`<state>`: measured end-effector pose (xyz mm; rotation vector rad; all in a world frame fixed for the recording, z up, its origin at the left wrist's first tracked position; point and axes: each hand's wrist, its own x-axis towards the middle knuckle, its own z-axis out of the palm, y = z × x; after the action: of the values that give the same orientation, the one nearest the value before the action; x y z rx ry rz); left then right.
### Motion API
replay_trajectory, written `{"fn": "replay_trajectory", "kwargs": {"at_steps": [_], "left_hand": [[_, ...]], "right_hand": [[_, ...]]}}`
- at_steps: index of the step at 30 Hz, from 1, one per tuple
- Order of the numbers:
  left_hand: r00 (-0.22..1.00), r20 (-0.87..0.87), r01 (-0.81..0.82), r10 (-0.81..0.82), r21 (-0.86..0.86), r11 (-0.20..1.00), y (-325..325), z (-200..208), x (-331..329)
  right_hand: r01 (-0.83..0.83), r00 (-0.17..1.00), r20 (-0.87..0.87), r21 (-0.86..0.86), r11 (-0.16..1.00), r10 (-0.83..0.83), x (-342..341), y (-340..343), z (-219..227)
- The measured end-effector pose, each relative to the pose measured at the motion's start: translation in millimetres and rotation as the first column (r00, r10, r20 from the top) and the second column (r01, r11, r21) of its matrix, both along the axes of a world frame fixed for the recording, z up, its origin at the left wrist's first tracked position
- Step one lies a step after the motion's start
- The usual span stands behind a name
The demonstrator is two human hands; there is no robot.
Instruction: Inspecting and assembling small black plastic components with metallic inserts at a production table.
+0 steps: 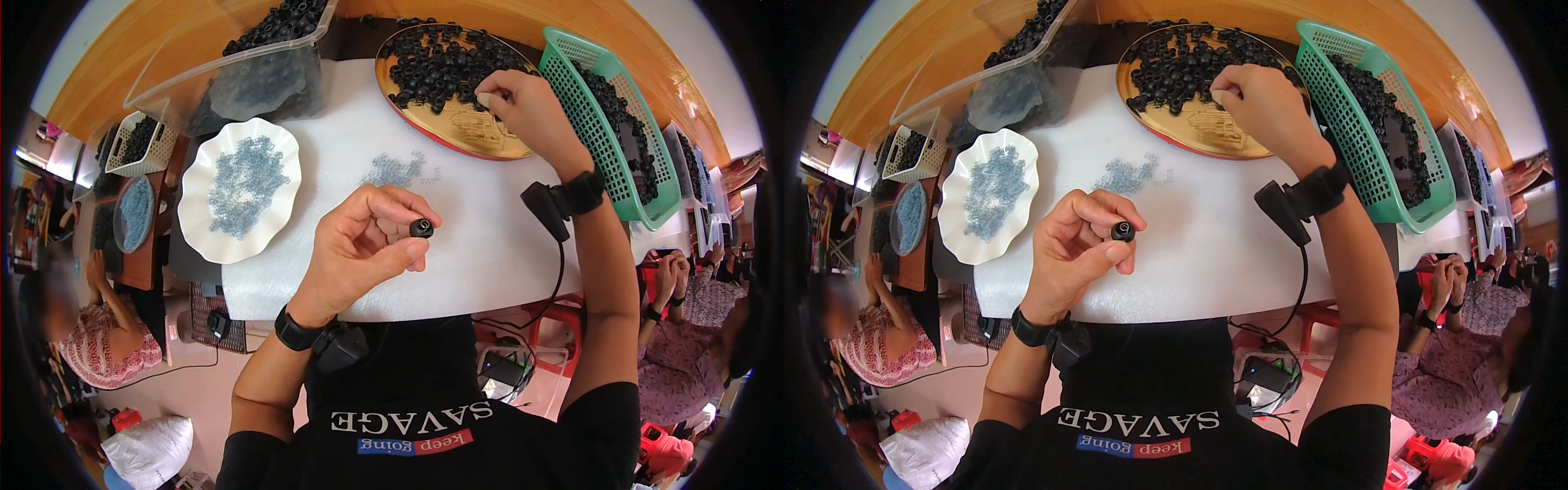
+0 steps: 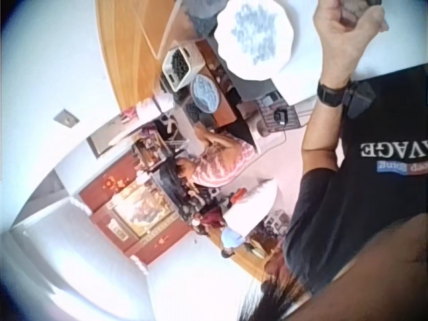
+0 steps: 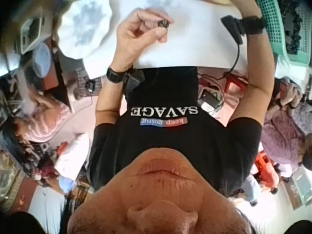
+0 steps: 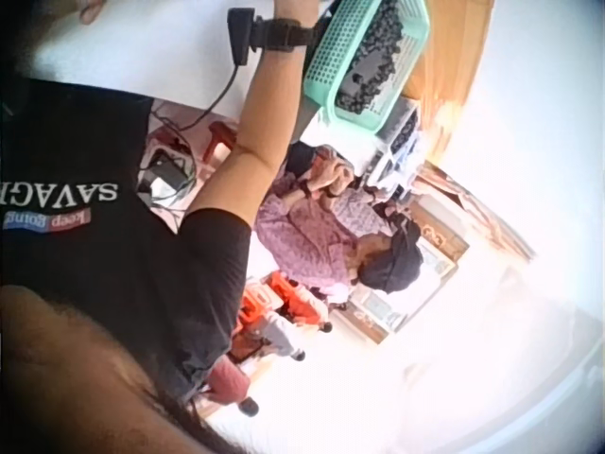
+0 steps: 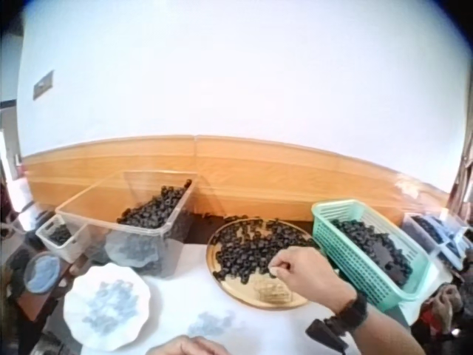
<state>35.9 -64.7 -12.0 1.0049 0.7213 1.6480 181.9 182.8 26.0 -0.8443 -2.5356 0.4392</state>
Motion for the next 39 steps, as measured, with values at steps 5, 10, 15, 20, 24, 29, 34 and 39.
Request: {"fn": "replay_trajectory", "kwargs": {"at_steps": [5,10,15,20,24,29,34,39], "left_hand": [[0.999,0.031,-0.004,0.006,-0.059,0.998,1.4,-1.8,-0.8],[0.999,0.035,-0.024,0.027,-0.092,0.996,0.8,-1.4,-1.0],[0.998,0.046,-0.046,0.051,-0.102,0.994,-0.3,-1.7,-0.8],[0.991,0.048,-0.114,0.122,-0.135,0.984,-0.4,-0.8,-1.0],[0.989,0.052,-0.129,0.138,-0.150,0.980,0.1,-0.7,0.1],[0.989,0.024,-0.142,0.148,-0.169,0.975,0.1,-3.2,-0.8],[0.989,0.038,-0.137,0.146,-0.180,0.974,-0.9,-3.0,-1.7],[0.991,0.045,-0.117,0.128,-0.186,0.975,-0.6,-3.1,-1.6]], "right_hand": [[0.019,0.996,0.081,0.128,0.992,-0.030,-2.7,11.3,-19.5],[0.007,0.996,0.092,0.117,0.993,-0.018,-8.0,10.5,-24.0],[0.004,1.000,-0.030,0.000,1.000,-0.004,0.1,13.2,-15.7],[0.090,0.996,-0.025,0.085,0.992,-0.088,2.6,22.6,-8.4],[-0.076,0.996,-0.045,0.034,0.997,0.078,-7.8,21.1,-17.4],[-0.279,0.960,-0.023,0.055,0.959,0.280,-25.3,4.7,-25.0],[-0.284,0.954,0.105,0.010,0.959,0.281,-19.9,-0.3,-16.4],[-0.275,0.950,0.156,0.012,0.961,0.270,-11.5,13.8,-13.1]]}}
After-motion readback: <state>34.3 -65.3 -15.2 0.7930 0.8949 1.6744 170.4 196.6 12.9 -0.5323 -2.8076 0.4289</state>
